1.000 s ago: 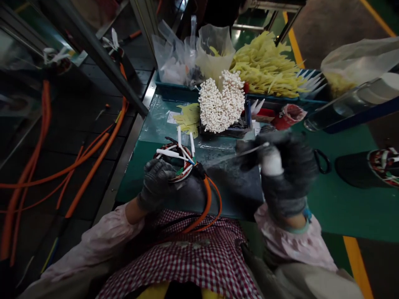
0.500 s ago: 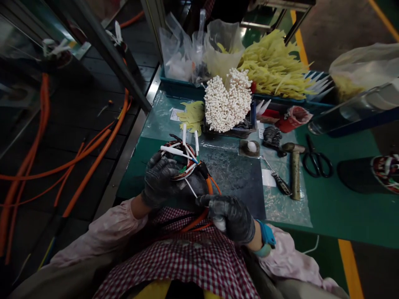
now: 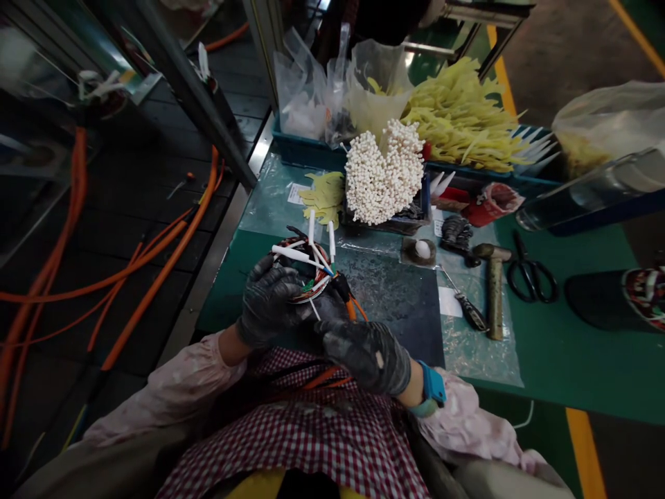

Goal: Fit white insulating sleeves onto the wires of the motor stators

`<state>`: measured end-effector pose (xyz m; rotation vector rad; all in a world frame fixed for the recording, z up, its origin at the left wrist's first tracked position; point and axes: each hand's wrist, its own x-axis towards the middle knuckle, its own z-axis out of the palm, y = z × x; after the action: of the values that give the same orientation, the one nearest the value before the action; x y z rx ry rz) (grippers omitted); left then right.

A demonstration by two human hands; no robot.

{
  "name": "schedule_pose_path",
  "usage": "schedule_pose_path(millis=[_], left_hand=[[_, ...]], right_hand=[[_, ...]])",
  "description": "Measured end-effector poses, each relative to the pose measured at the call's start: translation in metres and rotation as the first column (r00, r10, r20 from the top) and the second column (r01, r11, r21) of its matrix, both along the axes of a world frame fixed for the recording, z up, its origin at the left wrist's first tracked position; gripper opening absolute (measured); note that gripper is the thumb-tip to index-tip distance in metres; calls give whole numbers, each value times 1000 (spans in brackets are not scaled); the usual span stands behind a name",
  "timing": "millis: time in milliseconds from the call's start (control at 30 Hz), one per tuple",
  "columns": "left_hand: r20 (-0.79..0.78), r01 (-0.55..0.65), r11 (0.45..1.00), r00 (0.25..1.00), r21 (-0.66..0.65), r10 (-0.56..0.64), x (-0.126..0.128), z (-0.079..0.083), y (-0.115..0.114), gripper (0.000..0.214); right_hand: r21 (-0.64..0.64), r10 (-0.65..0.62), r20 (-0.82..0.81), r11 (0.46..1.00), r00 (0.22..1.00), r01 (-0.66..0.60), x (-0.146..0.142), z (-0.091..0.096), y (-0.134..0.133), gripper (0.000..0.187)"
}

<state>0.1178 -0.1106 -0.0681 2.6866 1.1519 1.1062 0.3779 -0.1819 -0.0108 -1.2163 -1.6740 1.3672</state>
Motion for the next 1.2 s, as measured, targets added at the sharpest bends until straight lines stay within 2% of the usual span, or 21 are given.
schedule_pose_path(millis=[100,167,200,267,367,433,533,600,633,700,900,1033,1200], left_hand=[[18,31,1000,999,4,-31,-1,4,1,19],[41,56,998,998,-11,-56,-1,7,2,17],[60,62,998,996,-24,-60,-1,8,2,14],[86,57,997,995,-58,-52,0,11,2,7],[90,41,996,995,-83,-33,2,13,3,3],[97,43,998,995,-44,-39,3,14,3,5],[111,33,999,993,23,-36,4,14,4,6],[95,23,1000,995,19,-25,4,14,3,7],[82,20,1000,996,3,-21,3,15,3,9],[56,25,999,998,-26,-24,2,16,3,10],[77,6,1000,997,-18,-5,6,21,2,14],[146,29,999,989,34,-34,9,19,5,11],[129,57,998,990,29,-60,7,16,8,4]], right_hand=[[246,-70,189,969,979,22,-13,-10,23,28],[427,-167,395,904,903,-20,-22,-9,39,29],[475,-207,491,878,846,-61,-27,-6,47,29],[464,-208,621,875,756,-140,-37,0,63,26],[374,-89,686,895,722,-245,-47,7,82,17],[375,-66,621,900,781,-222,-47,10,89,13],[338,-47,275,940,960,-51,-39,12,92,28],[236,31,49,971,998,-42,-32,15,91,34],[194,78,-1,978,997,-77,-29,17,90,33],[157,123,-6,980,992,-121,-25,18,90,27],[247,-28,38,969,999,18,-23,10,90,14],[307,-35,50,952,998,18,-25,5,91,14],[364,-33,94,931,995,-4,-25,5,92,14]])
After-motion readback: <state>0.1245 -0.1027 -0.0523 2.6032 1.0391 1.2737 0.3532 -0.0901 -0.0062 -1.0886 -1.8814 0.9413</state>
